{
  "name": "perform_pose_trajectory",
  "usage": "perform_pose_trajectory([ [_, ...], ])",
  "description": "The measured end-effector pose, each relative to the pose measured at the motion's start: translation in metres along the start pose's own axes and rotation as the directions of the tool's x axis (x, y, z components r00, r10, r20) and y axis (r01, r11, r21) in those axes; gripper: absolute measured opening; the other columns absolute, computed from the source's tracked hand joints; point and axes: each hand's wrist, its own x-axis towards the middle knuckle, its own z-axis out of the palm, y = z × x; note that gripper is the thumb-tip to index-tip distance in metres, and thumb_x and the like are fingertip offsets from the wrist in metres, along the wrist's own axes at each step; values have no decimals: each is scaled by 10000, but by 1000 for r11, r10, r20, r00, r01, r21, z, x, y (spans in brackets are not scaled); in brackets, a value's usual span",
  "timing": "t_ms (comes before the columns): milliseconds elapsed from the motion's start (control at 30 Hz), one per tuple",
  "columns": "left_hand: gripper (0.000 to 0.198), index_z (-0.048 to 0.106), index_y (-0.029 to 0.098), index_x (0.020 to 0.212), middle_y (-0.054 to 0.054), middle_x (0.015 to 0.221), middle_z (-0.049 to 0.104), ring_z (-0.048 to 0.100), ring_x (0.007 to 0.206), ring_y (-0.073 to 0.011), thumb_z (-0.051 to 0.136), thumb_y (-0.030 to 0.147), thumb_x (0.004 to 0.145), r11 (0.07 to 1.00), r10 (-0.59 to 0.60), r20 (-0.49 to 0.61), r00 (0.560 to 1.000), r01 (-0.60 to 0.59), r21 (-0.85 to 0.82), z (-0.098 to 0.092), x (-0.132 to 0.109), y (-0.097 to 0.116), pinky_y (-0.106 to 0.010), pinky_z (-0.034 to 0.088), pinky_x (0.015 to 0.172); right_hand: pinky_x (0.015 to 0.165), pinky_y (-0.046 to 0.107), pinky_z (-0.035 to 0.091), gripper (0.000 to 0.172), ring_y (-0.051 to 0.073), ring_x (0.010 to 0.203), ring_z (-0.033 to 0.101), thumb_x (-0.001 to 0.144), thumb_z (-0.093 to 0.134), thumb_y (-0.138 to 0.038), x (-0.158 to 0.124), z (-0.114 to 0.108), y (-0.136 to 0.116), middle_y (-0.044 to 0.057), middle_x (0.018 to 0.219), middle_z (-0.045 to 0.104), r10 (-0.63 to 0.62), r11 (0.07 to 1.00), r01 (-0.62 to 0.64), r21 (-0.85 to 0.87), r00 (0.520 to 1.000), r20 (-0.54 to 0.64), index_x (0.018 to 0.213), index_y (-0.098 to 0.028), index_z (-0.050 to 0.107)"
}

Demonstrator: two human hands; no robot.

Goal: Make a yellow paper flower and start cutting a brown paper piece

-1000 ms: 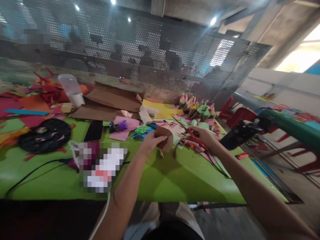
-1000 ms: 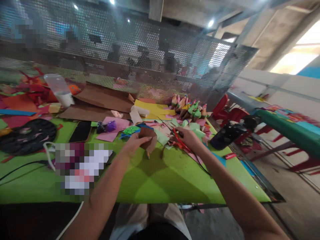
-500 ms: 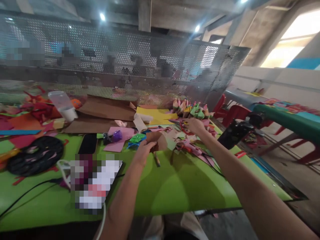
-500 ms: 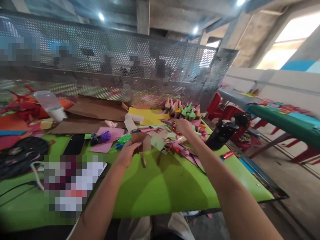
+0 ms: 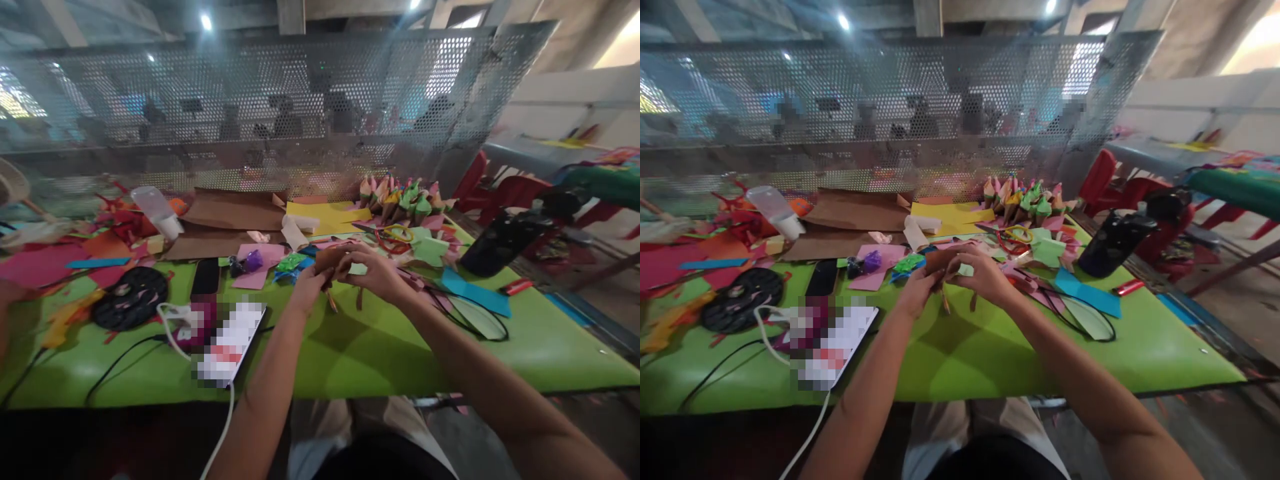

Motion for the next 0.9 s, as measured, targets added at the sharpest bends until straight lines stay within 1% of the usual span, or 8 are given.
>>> perform_pose_trajectory([
  [100,185,749,157,846,46,563,544,398,508,-85,751,300,728,993,29,3,1000,-30,111,3,0,-1,-241,300,528,916,412,526,203,260,994,679,850,767,-422,-4,7,5,85,1012,727,63,997,-57,55,991,-122,807,-226,734],
  [167,174,754,161,863,44,572,547,370,500,-83,719,298,763,989,30,13,999,-32,146,6,0,-2,-240,284,519,858,392,530,250,236,890,669,863,748,-461,-8,10,6,64,909,707,104,992,-91,81,981,-162,794,-221,725],
  [233,226,770,170,957,25,654,625,407,533,-87,702,309,792,990,21,15,1000,-23,142,7,0,-3,-231,305,536,889,391,527,246,237,938,674,866,746,-469,-11,11,5,67,964,714,101,992,-85,97,980,-171,825,-227,743],
  [367,356,759,208,1127,-11,911,743,548,695,-108,739,326,793,997,10,21,1000,-12,82,8,-2,-3,-219,393,640,1028,406,493,186,260,1167,655,865,758,-451,-14,10,4,74,1219,706,50,993,-36,110,990,-129,892,-271,793],
  [433,379,757,203,1135,-14,914,742,551,700,-109,767,317,774,998,-5,25,1000,3,69,9,-3,-2,-221,396,647,1015,414,503,182,262,1146,668,868,757,-449,-14,10,5,72,1200,715,70,991,-56,121,991,-117,851,-273,796],
  [600,383,754,181,1124,34,696,632,443,584,-90,780,296,760,998,-27,30,999,25,60,10,-3,0,-229,344,588,974,437,519,274,270,1069,681,834,776,-521,-14,11,5,76,1106,724,156,977,-132,165,977,-148,766,-257,784],
  [800,369,739,186,1125,5,812,708,534,663,-108,761,289,772,995,-3,34,999,0,99,11,-4,-1,-234,407,648,964,431,519,322,267,1049,671,822,768,-552,-14,14,0,81,1090,726,177,976,-146,164,965,-193,720,-247,752],
  [900,339,732,195,1107,-29,928,757,640,819,-152,768,310,790,994,-19,1,1000,19,110,11,-5,-1,-234,459,701,946,435,525,327,268,1020,673,821,763,-535,-13,15,1,79,1061,736,186,973,-148,175,957,-221,683,-241,721],
])
